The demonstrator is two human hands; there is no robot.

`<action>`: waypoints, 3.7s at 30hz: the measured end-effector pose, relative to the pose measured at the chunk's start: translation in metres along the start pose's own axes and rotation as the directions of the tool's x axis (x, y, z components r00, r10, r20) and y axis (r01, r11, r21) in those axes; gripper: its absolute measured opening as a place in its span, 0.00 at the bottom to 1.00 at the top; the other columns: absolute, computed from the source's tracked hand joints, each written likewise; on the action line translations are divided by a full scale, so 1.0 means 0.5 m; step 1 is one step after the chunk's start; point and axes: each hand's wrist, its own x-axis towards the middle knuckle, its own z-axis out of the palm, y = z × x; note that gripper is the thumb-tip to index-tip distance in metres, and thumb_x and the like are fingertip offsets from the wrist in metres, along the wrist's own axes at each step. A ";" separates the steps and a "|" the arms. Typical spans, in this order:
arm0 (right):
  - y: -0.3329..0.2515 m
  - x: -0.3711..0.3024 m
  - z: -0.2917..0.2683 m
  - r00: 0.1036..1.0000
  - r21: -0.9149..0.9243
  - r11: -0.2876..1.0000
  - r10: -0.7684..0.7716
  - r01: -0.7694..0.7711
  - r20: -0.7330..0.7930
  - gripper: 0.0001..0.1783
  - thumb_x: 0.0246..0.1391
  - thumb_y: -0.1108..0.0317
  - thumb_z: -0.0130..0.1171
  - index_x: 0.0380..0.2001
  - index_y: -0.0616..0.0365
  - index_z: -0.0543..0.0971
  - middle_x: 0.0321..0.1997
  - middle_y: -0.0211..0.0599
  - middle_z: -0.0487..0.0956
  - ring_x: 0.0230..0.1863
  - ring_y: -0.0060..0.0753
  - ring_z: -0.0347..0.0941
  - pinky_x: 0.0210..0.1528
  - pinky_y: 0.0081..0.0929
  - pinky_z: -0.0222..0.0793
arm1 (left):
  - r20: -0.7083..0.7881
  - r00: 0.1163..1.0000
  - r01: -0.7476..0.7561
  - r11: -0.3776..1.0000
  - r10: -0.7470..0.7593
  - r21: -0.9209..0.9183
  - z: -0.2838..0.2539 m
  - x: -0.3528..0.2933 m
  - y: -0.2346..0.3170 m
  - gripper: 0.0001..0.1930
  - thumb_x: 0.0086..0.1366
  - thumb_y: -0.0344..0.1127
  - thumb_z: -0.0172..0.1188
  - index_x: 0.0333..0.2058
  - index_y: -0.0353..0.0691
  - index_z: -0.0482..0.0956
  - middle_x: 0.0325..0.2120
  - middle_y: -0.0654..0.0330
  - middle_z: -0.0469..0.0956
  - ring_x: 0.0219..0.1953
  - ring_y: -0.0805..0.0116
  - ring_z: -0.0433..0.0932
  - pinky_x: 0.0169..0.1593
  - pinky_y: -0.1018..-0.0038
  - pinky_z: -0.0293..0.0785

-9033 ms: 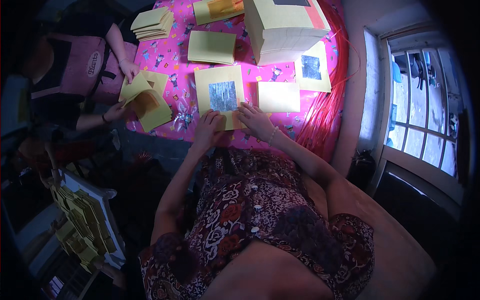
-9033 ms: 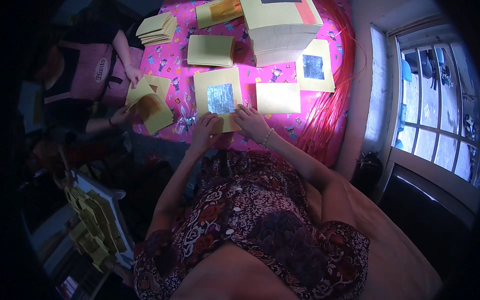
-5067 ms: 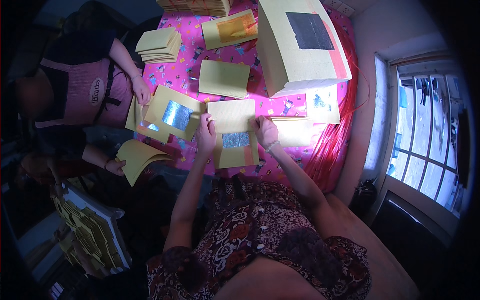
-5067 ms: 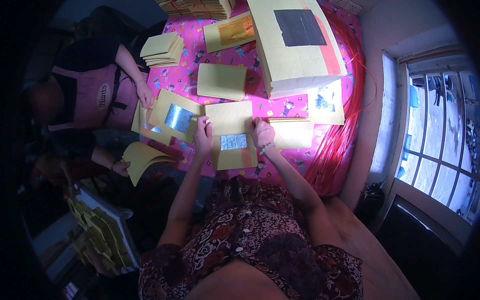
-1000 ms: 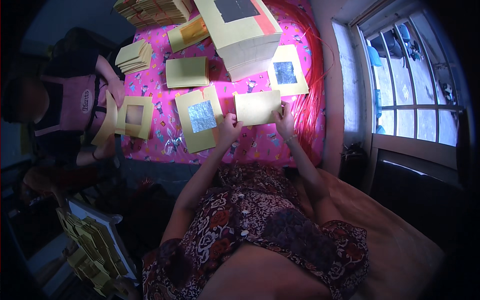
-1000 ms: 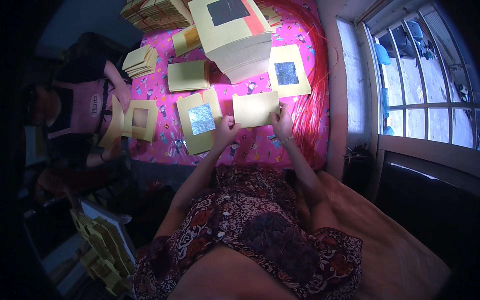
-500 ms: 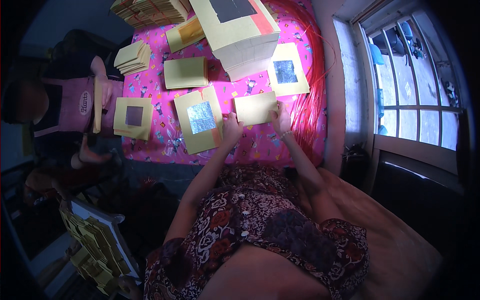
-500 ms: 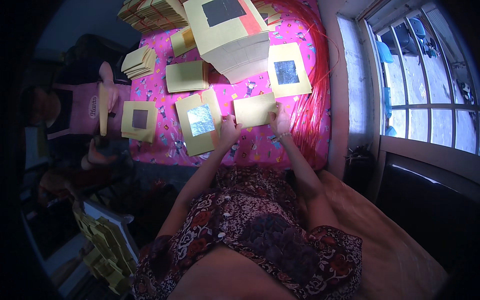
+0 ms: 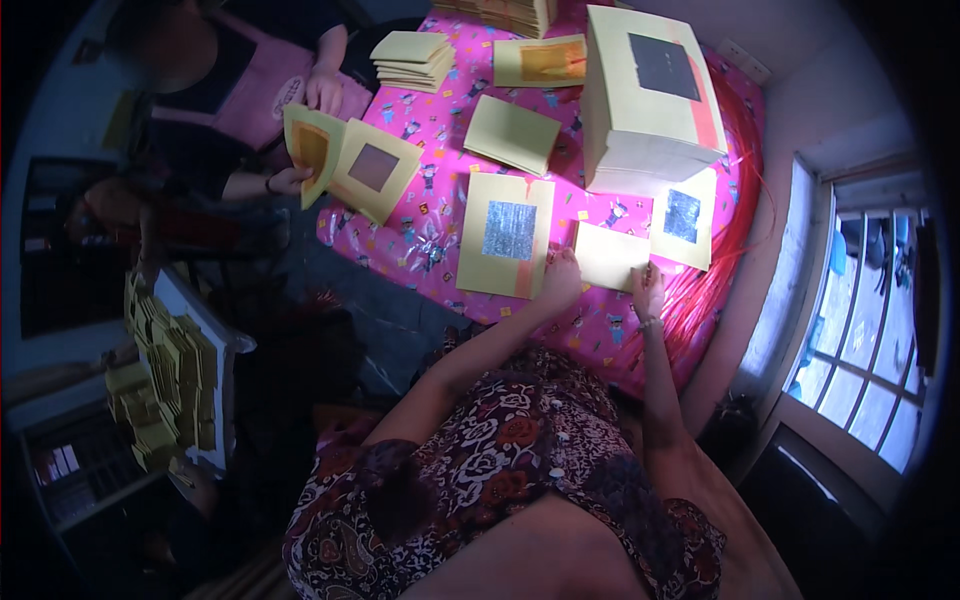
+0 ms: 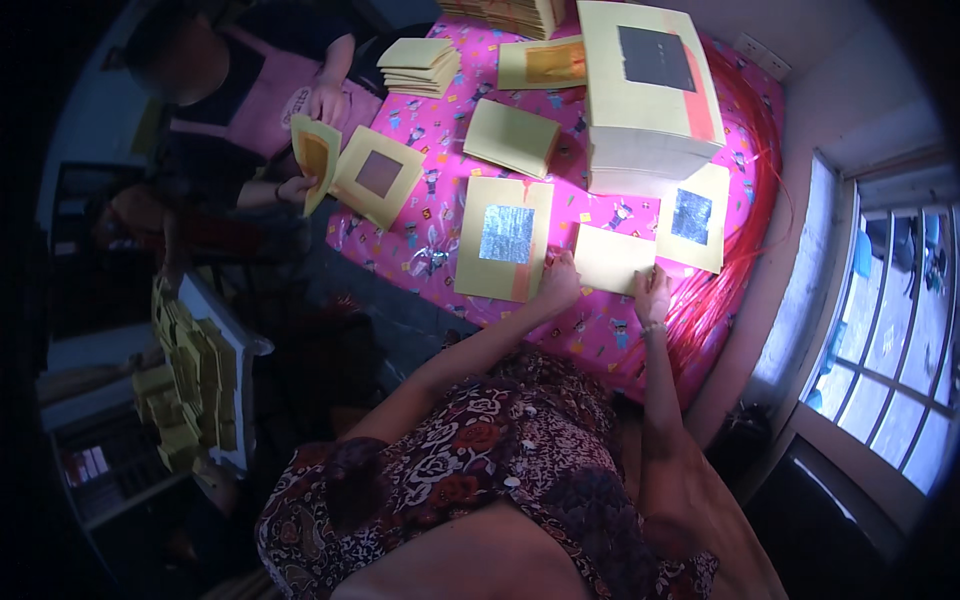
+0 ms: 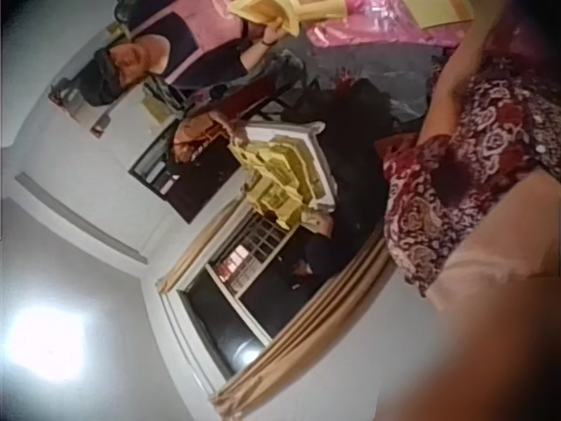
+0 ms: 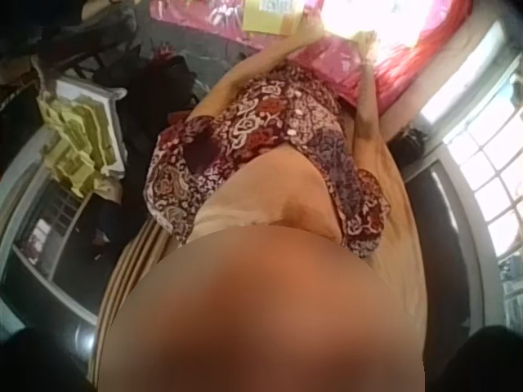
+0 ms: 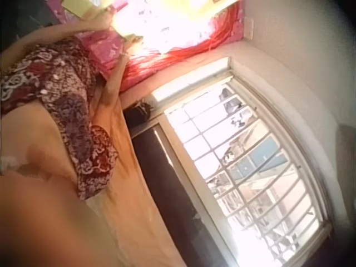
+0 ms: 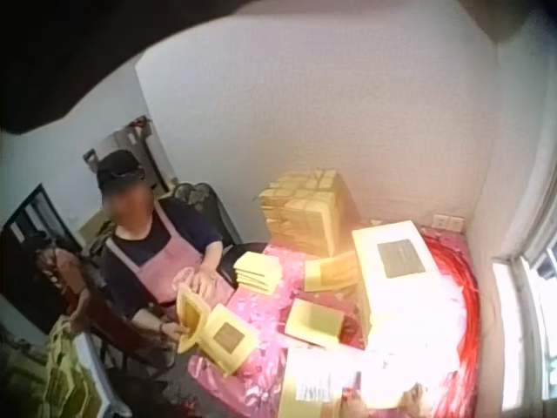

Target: Organizing and stacking yellow papers with foil squares on a table.

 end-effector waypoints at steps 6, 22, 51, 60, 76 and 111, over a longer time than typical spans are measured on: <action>-0.029 0.003 -0.036 0.995 0.118 0.991 0.074 -0.066 -0.062 0.27 0.61 0.57 0.51 0.54 0.70 0.66 0.40 0.47 0.73 0.40 0.36 0.72 0.41 0.33 0.70 | -0.174 0.971 -0.193 0.964 0.161 -0.183 -0.095 -0.054 0.013 0.29 0.57 0.34 0.56 0.54 0.25 0.58 0.39 0.39 0.72 0.41 0.44 0.75 0.45 0.59 0.74; -0.200 -0.105 -0.043 0.986 0.121 0.983 -0.125 0.138 -0.108 0.14 0.59 0.71 0.52 0.47 0.63 0.72 0.41 0.39 0.73 0.41 0.28 0.71 0.35 0.24 0.70 | -0.726 0.687 0.007 1.000 -0.021 -0.022 -0.326 -0.083 -0.448 0.17 0.57 0.31 0.59 0.45 0.36 0.72 0.42 0.48 0.72 0.47 0.48 0.69 0.51 0.57 0.64; -0.275 -0.130 -0.009 0.974 0.163 0.964 -0.222 0.212 0.046 0.11 0.55 0.76 0.54 0.43 0.62 0.75 0.39 0.38 0.73 0.37 0.28 0.73 0.36 0.23 0.74 | -0.572 0.742 -0.023 0.839 -0.350 -0.544 -0.423 0.026 -0.734 0.13 0.65 0.37 0.56 0.40 0.33 0.77 0.33 0.57 0.79 0.36 0.71 0.76 0.37 0.74 0.72; -0.328 -0.118 0.012 0.940 0.161 0.934 -0.334 0.320 0.070 0.11 0.55 0.77 0.53 0.42 0.62 0.75 0.38 0.41 0.74 0.38 0.33 0.75 0.36 0.27 0.74 | -0.396 0.698 -0.138 0.430 -0.597 -0.892 -0.419 0.036 -0.720 0.14 0.66 0.39 0.54 0.39 0.32 0.77 0.31 0.59 0.78 0.32 0.74 0.76 0.35 0.76 0.72; -0.750 0.154 0.519 0.644 0.043 0.757 -0.582 0.651 0.496 0.29 0.55 0.56 0.53 0.52 0.67 0.63 0.51 0.57 0.69 0.52 0.56 0.68 0.55 0.43 0.64 | -0.763 0.429 -0.046 0.832 -0.483 -0.553 -0.401 0.017 -0.659 0.15 0.60 0.35 0.62 0.42 0.34 0.73 0.34 0.60 0.73 0.32 0.70 0.73 0.33 0.76 0.72; -0.741 0.076 0.576 0.363 -0.015 0.372 -0.896 0.928 0.254 0.19 0.45 0.70 0.51 0.43 0.59 0.74 0.36 0.33 0.69 0.42 0.33 0.66 0.47 0.30 0.62 | -0.653 0.298 0.569 0.679 -0.696 -0.463 -0.403 0.094 -0.646 0.13 0.52 0.46 0.65 0.32 0.49 0.74 0.36 0.53 0.70 0.36 0.50 0.75 0.42 0.59 0.71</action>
